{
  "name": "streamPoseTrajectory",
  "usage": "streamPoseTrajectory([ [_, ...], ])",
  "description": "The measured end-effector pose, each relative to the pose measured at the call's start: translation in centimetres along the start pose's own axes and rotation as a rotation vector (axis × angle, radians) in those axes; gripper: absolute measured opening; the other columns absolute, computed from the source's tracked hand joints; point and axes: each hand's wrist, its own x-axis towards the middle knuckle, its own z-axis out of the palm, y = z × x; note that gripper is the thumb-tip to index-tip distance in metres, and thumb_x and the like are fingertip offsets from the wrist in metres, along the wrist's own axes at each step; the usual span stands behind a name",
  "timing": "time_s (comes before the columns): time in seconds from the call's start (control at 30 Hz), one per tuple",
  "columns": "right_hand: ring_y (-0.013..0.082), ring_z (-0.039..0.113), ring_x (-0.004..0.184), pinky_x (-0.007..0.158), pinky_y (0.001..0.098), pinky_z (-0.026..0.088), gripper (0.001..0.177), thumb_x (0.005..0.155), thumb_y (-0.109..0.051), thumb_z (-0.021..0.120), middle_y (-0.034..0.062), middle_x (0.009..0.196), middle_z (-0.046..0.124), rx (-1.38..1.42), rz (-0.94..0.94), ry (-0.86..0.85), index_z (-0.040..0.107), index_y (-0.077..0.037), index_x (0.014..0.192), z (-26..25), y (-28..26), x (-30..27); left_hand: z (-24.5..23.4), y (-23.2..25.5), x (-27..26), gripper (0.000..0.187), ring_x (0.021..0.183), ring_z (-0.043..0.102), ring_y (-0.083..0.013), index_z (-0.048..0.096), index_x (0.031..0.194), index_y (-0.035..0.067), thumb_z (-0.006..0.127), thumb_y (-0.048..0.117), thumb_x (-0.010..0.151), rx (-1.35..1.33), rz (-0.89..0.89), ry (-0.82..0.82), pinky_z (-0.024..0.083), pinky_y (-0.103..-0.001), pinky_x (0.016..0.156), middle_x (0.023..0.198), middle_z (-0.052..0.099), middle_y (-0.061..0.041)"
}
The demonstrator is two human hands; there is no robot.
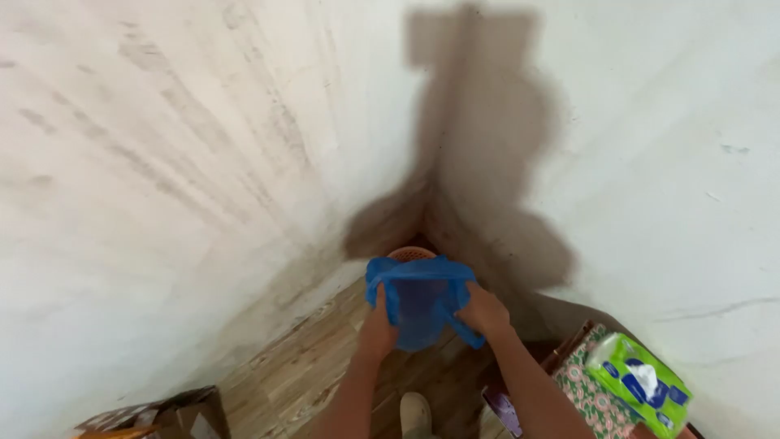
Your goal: The person places a blue plastic bag into a small round trash bin and repeatedly adjusts the bag's edges to fit the rim. The bin is held in the hands and rotated while the bag is tucked and smoothed around the opening.
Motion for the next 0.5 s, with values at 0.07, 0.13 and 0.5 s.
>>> streamPoseTrajectory([
  [0.07,0.0333,0.065,0.123,0.106,0.0440,0.052,0.069,0.089,-0.031,0.074,0.0163,0.137,0.065,0.019,0.029,-0.024,0.046,-0.015,0.150,0.9,0.1,3.1,-0.9,1.5,1.5,0.104,0.108,0.067,-0.0441,-0.008,0.163,0.025,0.061,0.005,0.088,0.028,-0.084,-0.080,0.053,-0.052,0.090,0.125,0.063,-0.028],
  [0.13,0.0334,0.063,0.124,0.107,0.0440,0.050,0.067,0.091,-0.033,0.073,0.0166,0.138,0.064,0.036,0.052,-0.055,0.046,-0.014,0.150,2.0,0.6,6.0,-0.5,1.5,3.3,0.101,0.107,0.069,-0.0420,-0.009,0.165,0.024,0.059,0.008,0.092,0.057,-0.174,-0.157,0.055,-0.049,0.092,0.123,0.066,-0.026],
  [0.5,0.0322,0.065,0.123,0.103,0.0425,0.054,0.091,0.086,-0.033,0.079,0.0183,0.141,0.061,0.079,0.138,-0.071,0.029,-0.013,0.160,10.4,3.9,19.3,4.4,-4.7,13.9,0.100,0.120,0.065,-0.0388,-0.015,0.164,0.022,0.058,0.015,0.097,0.002,-0.236,-0.349,0.052,-0.048,0.100,0.138,0.061,-0.024],
])
